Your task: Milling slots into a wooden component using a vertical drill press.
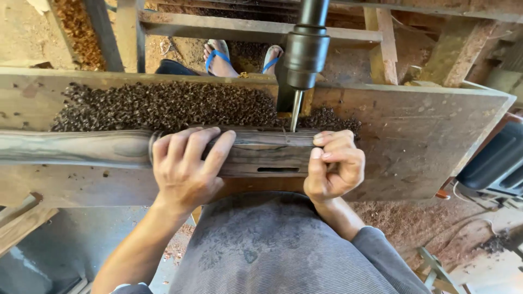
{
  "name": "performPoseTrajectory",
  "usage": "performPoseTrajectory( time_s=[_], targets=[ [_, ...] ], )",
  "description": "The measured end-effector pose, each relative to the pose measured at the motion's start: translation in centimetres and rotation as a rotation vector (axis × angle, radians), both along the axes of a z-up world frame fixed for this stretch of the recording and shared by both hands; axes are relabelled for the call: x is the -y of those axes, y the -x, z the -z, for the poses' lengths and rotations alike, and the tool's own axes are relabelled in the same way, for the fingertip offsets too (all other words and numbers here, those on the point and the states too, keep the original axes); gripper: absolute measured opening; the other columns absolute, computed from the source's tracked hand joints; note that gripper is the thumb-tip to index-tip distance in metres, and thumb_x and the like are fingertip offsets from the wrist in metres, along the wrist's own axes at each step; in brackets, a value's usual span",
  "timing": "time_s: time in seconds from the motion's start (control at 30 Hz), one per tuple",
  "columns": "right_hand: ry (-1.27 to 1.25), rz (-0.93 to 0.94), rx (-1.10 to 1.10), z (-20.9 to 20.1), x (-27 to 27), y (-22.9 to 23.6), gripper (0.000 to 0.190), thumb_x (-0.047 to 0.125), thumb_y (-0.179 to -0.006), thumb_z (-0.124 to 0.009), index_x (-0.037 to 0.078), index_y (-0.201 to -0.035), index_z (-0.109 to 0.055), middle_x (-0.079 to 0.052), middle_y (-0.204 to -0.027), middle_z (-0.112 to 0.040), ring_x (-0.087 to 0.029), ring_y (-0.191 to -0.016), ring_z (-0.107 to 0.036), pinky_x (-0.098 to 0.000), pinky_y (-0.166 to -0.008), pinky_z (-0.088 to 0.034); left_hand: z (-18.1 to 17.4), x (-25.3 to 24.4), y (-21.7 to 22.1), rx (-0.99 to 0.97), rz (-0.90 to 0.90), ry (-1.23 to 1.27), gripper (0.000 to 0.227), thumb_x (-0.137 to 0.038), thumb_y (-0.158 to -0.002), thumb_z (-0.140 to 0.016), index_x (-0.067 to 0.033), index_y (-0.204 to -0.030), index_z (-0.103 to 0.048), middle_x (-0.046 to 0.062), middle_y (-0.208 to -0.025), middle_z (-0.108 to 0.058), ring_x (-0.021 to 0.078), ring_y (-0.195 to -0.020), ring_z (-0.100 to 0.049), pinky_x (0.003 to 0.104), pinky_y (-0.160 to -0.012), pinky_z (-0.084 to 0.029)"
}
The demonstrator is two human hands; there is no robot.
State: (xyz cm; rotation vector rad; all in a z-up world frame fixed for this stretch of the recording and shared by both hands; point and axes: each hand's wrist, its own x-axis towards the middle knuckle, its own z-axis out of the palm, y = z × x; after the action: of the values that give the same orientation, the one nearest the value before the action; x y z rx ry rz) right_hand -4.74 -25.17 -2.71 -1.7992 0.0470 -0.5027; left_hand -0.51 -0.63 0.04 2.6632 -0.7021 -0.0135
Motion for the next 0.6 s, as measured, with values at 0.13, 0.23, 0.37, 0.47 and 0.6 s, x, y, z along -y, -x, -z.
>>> performPoseTrajectory(
  time_s=[0.13, 0.23, 0.37, 0.47, 0.6],
  targets=[
    [-0.034, 0.059, 0.014, 0.2, 1.1, 0.2, 0.020, -0.007, -0.094, -0.060, 0.006, -0.100, -0.047, -0.006, -0.083, -0.052, -0.021, -0.083, -0.056, -0.0359, -0.081, -0.056, 0.3, 1.2, 0.6, -0.004, 0.005, 0.026, 0.065, -0.020, -0.066, -0.075, -0.0193, -0.131, -0.067, 0.000, -0.121, -0.067, 0.0221, -0.110, -0.062, 0.042, -0.096, -0.041],
    [-0.046, 0.090, 0.016, 0.1, 1.9, 0.4, 0.018, -0.006, -0.095, -0.060, 0.006, -0.101, -0.047, -0.006, -0.084, -0.052, -0.020, -0.082, -0.057, -0.0363, -0.083, -0.056, 0.5, 2.1, 0.6, 0.005, 0.018, 0.045, 0.065, -0.021, -0.067, -0.077, -0.0193, -0.132, -0.067, 0.000, -0.122, -0.066, 0.0217, -0.111, -0.062, 0.041, -0.097, -0.041],
    [-0.080, 0.096, 0.018, 0.3, 2.5, 0.6, 0.018, -0.004, -0.094, -0.060, 0.005, -0.100, -0.046, -0.006, -0.085, -0.051, -0.020, -0.084, -0.057, -0.0359, -0.084, -0.055, 0.3, 2.6, 0.4, 0.002, 0.045, 0.036, 0.068, -0.024, -0.065, -0.078, -0.0198, -0.132, -0.066, 0.000, -0.122, -0.066, 0.0209, -0.110, -0.062, 0.042, -0.097, -0.042],
    [-0.042, 0.098, 0.029, 0.5, 3.5, 0.8, 0.017, -0.004, -0.093, -0.059, 0.006, -0.099, -0.046, -0.006, -0.084, -0.052, -0.020, -0.082, -0.058, -0.0352, -0.084, -0.055, 0.3, 3.5, 0.5, -0.007, 0.040, 0.074, 0.065, -0.026, -0.067, -0.076, -0.0175, -0.131, -0.066, 0.002, -0.121, -0.066, 0.0228, -0.109, -0.062, 0.043, -0.096, -0.042],
    [-0.101, 0.183, 0.054, 0.4, 4.3, 0.8, 0.016, -0.004, -0.093, -0.059, 0.006, -0.099, -0.048, -0.005, -0.083, -0.052, -0.018, -0.081, -0.056, -0.0349, -0.081, -0.056, 0.7, 4.4, 0.5, 0.063, 0.065, 0.057, 0.055, -0.017, -0.079, -0.073, -0.0185, -0.133, -0.065, 0.000, -0.123, -0.066, 0.0188, -0.111, -0.062, 0.040, -0.098, -0.043]
  ],
)
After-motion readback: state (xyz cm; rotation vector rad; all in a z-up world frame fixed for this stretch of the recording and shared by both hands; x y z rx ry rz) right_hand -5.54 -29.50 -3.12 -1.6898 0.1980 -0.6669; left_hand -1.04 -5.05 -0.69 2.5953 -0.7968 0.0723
